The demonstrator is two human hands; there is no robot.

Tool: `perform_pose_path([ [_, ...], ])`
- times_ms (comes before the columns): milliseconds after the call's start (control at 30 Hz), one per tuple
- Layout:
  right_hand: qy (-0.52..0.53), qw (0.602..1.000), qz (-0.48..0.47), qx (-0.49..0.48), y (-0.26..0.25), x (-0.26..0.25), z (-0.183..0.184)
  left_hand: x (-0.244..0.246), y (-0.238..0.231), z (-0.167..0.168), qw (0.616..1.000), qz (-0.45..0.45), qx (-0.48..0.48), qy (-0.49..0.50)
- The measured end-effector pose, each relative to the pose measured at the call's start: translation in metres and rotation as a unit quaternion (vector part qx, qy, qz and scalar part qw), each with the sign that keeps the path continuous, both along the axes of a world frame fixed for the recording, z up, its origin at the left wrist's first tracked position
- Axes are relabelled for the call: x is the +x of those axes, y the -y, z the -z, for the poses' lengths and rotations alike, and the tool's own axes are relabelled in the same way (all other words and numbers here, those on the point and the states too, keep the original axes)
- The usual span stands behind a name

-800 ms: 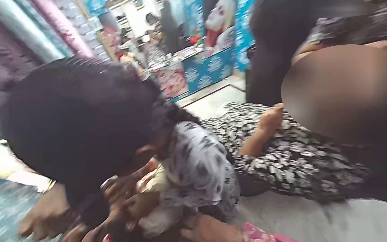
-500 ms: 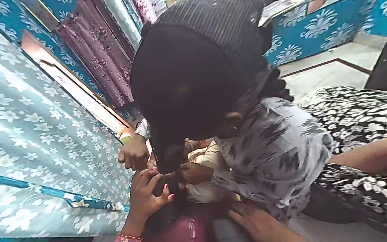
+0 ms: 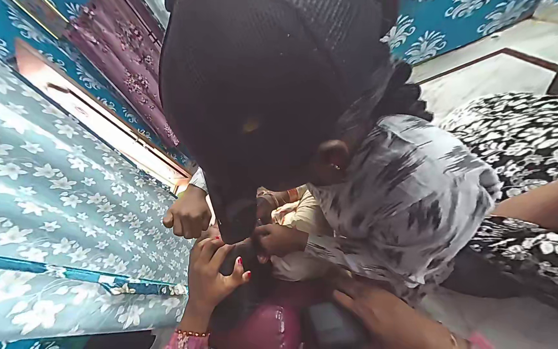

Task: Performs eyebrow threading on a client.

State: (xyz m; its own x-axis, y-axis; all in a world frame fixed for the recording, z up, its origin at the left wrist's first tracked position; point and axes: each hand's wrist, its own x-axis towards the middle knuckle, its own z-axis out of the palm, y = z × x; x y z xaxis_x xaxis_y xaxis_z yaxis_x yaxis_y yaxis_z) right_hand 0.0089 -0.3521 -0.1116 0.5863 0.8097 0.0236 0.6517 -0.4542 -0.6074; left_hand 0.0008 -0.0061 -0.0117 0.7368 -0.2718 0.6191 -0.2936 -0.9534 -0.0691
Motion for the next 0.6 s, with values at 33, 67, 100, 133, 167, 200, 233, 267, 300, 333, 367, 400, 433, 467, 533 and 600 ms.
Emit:
perform_pose_path([
  [33,0.019,1.0,-0.003,0.024,0.0,-0.001,0.001,0.0,0.0,0.0,1.0,0.0,0.001,0.001],
  [67,0.042,0.999,-0.015,0.022,0.003,0.0,0.007,0.0,0.0,0.0,1.0,0.0,0.001,0.0],
  [100,0.043,0.999,-0.028,0.006,0.005,0.0,0.012,0.0,0.0,0.0,1.0,-0.002,0.001,-0.002],
  [133,0.04,0.999,-0.034,-0.002,0.006,0.001,0.014,0.0,0.0,-0.001,1.0,-0.003,0.001,-0.003],
  [167,0.034,0.999,-0.037,-0.01,0.006,0.001,0.013,0.0,0.0,-0.001,1.0,-0.004,0.0,-0.004],
  [200,0.031,0.999,-0.034,-0.009,0.005,0.001,0.008,0.0,0.0,-0.001,1.0,-0.004,0.0,-0.005],
  [233,0.033,0.999,-0.024,0.011,0.003,0.0,0.001,0.0,0.001,-0.001,1.0,-0.005,0.0,-0.006],
  [267,0.034,0.999,-0.012,0.034,0.001,-0.001,-0.005,0.0,0.001,-0.001,1.0,-0.005,0.0,-0.005],
  [300,0.039,0.998,-0.004,0.047,0.0,-0.002,-0.009,0.0,0.001,-0.001,1.0,-0.004,0.0,-0.005],
  [333,0.043,0.998,0.0,0.055,-0.001,-0.002,-0.011,0.0,0.001,-0.001,1.0,-0.004,0.0,-0.005],
  [367,0.044,0.997,0.001,0.059,-0.001,-0.002,-0.013,0.0,0.001,-0.001,1.0,-0.003,0.0,-0.004],
  [400,0.038,0.997,0.0,0.061,-0.001,-0.002,-0.014,0.0,0.001,-0.001,1.0,-0.002,-0.001,-0.004],
  [433,0.035,0.998,-0.002,0.058,-0.001,-0.002,-0.014,0.0,0.001,-0.001,1.0,-0.001,-0.004,-0.005],
  [467,0.023,0.999,-0.007,0.038,0.0,-0.002,-0.012,-0.001,0.001,-0.002,1.0,0.0,-0.008,-0.007],
  [533,-0.027,0.998,-0.029,-0.051,0.003,0.001,-0.006,-0.001,0.001,-0.002,1.0,0.0,-0.01,-0.006],
  [600,-0.053,0.995,-0.031,-0.076,0.003,0.002,-0.006,-0.001,0.001,-0.003,1.0,0.0,-0.006,-0.008],
])
